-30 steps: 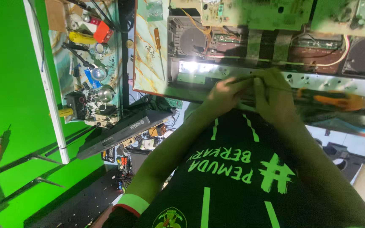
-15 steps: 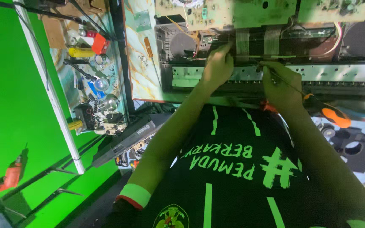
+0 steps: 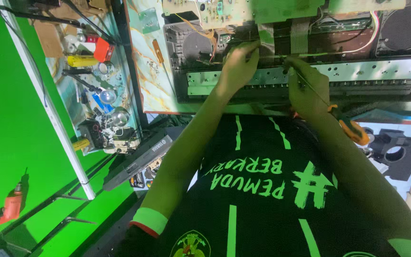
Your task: The person works on the internal components of a musical keyboard using a screwdriver to remove and replace screws and handling internal circuit boards and wiring.
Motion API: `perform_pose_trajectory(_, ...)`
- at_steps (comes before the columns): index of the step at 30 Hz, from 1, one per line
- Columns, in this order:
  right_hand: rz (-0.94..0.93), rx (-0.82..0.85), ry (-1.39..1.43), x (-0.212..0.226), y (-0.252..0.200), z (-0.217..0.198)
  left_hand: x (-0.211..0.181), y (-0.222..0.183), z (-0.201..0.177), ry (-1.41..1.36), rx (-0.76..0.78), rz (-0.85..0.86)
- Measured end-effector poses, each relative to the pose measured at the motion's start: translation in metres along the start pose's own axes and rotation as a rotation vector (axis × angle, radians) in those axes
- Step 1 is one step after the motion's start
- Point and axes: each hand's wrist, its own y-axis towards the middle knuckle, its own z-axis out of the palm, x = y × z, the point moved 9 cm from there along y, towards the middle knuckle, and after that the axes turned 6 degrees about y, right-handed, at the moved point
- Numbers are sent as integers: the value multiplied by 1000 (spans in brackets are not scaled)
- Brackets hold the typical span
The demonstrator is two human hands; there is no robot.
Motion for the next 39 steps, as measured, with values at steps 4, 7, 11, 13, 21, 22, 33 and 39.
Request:
perform_pose_trajectory(4, -77, -23, 15, 16, -4, 6, -10, -13, -15, 17, -91, 105)
perform_pose_trajectory(7, -95, -63, 53, 21, -7, 16, -4, -15, -23, 24, -13, 9)
perform_pose_trajectory(11, 12, -115, -42, 14, -2, 38, -19, -16, -51, 25, -33, 161)
perform_pose_trajectory(13, -87, -176, -41, 24, -4, 49, -26, -19, -68, 54, -62, 268)
perform_pose_trajectory(21, 112, -329, -74, 12, -13, 82, 11, -14, -144, 346, -237, 209)
perform_pose_trajectory(22, 130, -345, -86, 10, -13, 84, 28, -9, -159, 356, -291, 106)
perform_pose_trajectory(33, 12, -537, -141, 26, -12, 62, 105, 40, -192, 489, -330, -29)
perform_pose_trajectory(39, -55, -509, -80, 32, 13, 44, 110, 53, -208, 380, -468, 144)
